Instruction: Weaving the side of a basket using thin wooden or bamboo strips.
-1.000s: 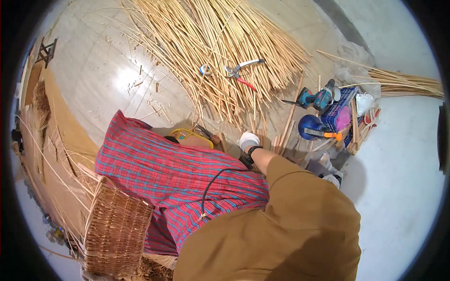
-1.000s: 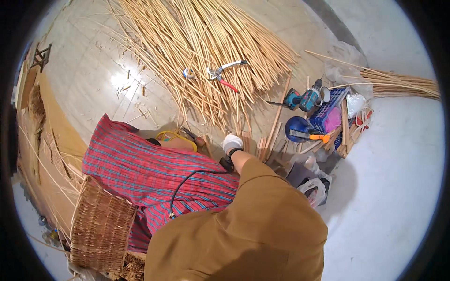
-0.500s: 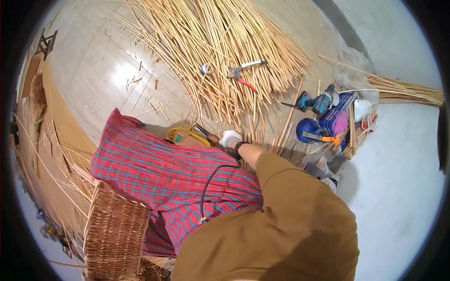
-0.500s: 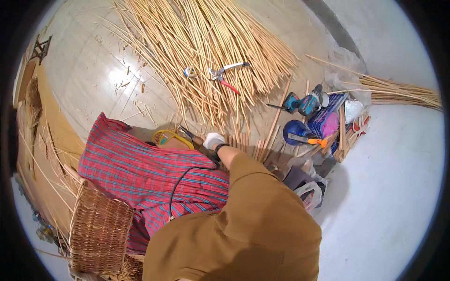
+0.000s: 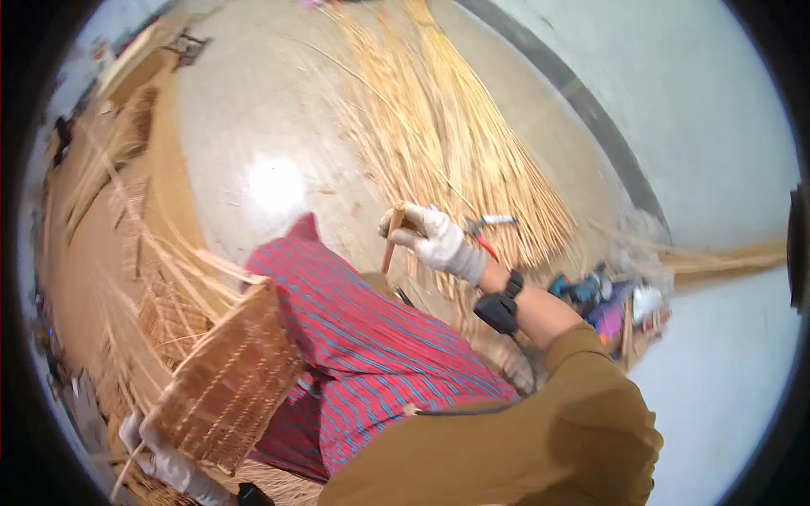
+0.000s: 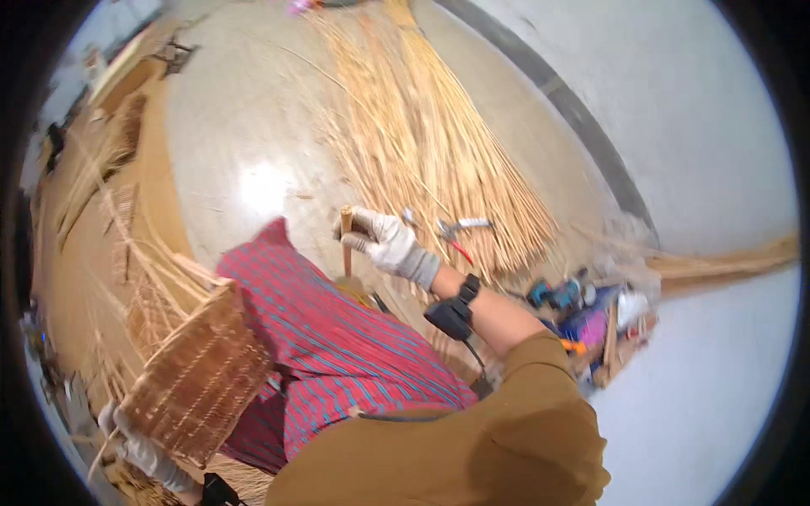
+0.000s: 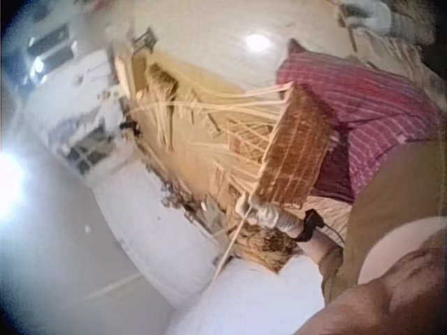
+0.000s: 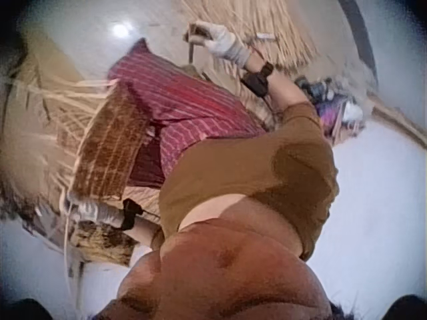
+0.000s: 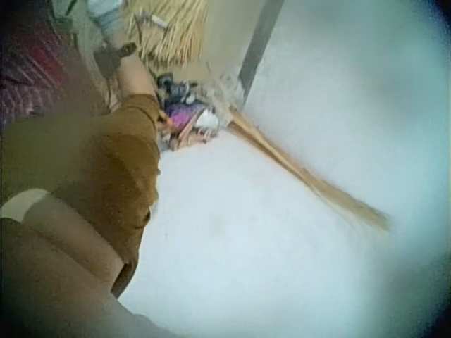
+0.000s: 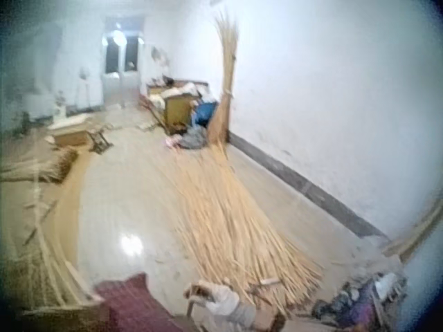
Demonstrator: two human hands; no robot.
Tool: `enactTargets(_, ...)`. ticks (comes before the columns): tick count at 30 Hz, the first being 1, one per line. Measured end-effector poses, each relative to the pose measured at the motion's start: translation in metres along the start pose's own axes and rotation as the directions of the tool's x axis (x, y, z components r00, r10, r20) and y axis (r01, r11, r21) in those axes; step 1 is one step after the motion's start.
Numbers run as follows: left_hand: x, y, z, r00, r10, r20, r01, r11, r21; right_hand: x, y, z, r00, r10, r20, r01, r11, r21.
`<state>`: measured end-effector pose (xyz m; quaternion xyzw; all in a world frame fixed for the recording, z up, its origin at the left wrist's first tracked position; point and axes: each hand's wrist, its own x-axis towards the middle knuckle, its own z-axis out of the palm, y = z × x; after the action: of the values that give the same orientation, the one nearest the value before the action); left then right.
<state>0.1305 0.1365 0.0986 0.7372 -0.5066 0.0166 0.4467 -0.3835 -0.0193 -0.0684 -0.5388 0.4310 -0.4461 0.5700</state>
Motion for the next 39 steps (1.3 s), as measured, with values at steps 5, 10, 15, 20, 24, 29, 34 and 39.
enactTargets(5,-0.002,0.05,0.02,0.982,0.187,-0.007,-0.187,0.975,-0.12,0.051,-0.158,0.12,0.87,-0.234,0.434,0.188,0.971,0.147)
enactTargets(10,-0.009,0.065,0.023,0.997,0.077,-0.028,-0.081,0.971,-0.226,0.094,-0.257,0.267,0.702,-0.219,0.677,0.306,0.952,-0.01)
enactTargets(15,-0.005,0.043,0.015,0.977,-0.174,0.124,0.213,0.816,-0.537,0.124,-0.274,0.37,0.528,-0.044,0.848,0.337,0.928,-0.161)
enactTargets(20,-0.006,0.032,0.014,0.999,0.011,0.034,0.006,0.887,-0.462,0.134,-0.254,0.384,0.512,0.079,0.856,0.188,0.961,-0.201)
enactTargets(24,-0.007,0.032,0.012,0.997,0.079,-0.019,-0.08,0.901,-0.427,0.14,-0.249,0.386,0.501,0.085,0.861,0.243,0.941,-0.234)
enactTargets(29,-0.013,0.029,0.013,0.998,0.016,0.053,0.012,0.868,-0.496,0.149,-0.261,0.408,0.595,0.063,0.801,0.322,0.895,-0.309)
enactTargets(34,-0.019,0.034,0.016,0.998,-0.018,0.057,0.043,0.884,-0.465,0.16,-0.257,0.449,0.608,0.096,0.788,0.399,0.821,-0.408)
enactTargets(39,-0.014,0.04,0.014,0.999,-0.012,0.052,0.037,0.857,-0.515,0.163,-0.248,0.463,0.502,0.029,0.864,0.668,0.621,-0.409)
